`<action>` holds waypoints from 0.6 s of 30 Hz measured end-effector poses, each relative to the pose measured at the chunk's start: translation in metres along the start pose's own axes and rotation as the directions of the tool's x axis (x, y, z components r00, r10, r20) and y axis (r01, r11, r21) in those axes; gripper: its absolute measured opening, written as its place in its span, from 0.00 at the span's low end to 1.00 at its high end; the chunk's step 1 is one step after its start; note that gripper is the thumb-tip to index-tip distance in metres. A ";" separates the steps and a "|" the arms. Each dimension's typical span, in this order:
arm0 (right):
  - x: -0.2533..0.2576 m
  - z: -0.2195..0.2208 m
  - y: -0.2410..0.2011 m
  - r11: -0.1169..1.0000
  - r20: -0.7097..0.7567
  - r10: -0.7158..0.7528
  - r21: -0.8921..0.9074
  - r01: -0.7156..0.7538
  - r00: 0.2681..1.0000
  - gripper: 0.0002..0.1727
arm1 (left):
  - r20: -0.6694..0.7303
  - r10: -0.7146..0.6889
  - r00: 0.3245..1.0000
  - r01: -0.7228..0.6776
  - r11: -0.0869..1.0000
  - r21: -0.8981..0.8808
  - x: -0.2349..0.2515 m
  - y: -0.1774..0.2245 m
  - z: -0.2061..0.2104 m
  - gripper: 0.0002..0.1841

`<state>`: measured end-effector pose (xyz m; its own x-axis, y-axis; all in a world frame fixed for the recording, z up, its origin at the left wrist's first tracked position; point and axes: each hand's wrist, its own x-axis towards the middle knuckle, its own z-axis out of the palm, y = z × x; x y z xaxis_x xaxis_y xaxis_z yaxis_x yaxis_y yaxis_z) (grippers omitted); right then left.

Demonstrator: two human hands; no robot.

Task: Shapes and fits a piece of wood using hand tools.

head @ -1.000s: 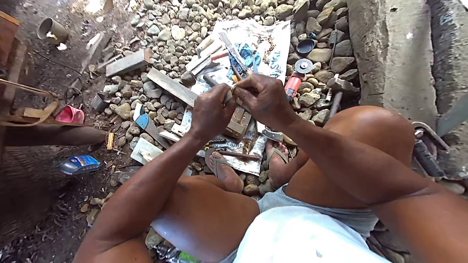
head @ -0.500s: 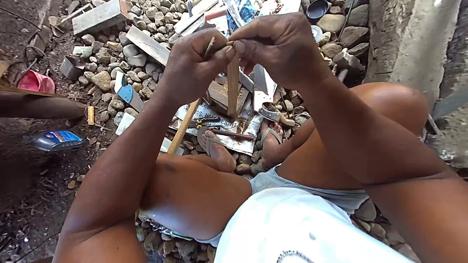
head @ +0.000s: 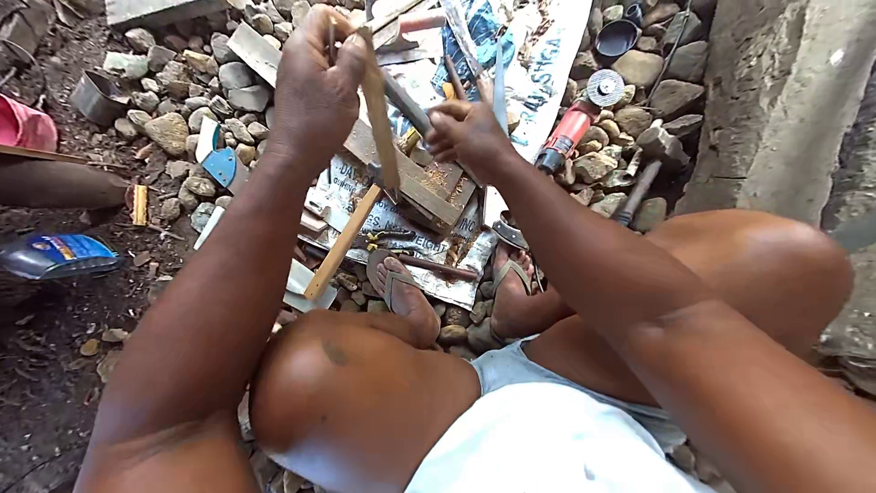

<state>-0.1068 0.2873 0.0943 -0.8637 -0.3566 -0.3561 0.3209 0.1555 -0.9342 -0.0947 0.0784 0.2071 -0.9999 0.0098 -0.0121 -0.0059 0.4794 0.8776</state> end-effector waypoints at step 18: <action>0.151 0.039 0.109 0.306 0.037 0.317 -0.950 -0.065 0.948 0.16 | 0.196 -0.362 0.911 0.238 0.851 0.469 0.080 -0.222 0.028 0.19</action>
<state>-0.1872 0.2142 -0.0618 -0.7024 -0.3228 -0.6344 -0.2145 0.9458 -0.2438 -0.1731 -0.0029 -0.0017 -0.9060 0.0075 -0.4232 -0.2357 0.8214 0.5193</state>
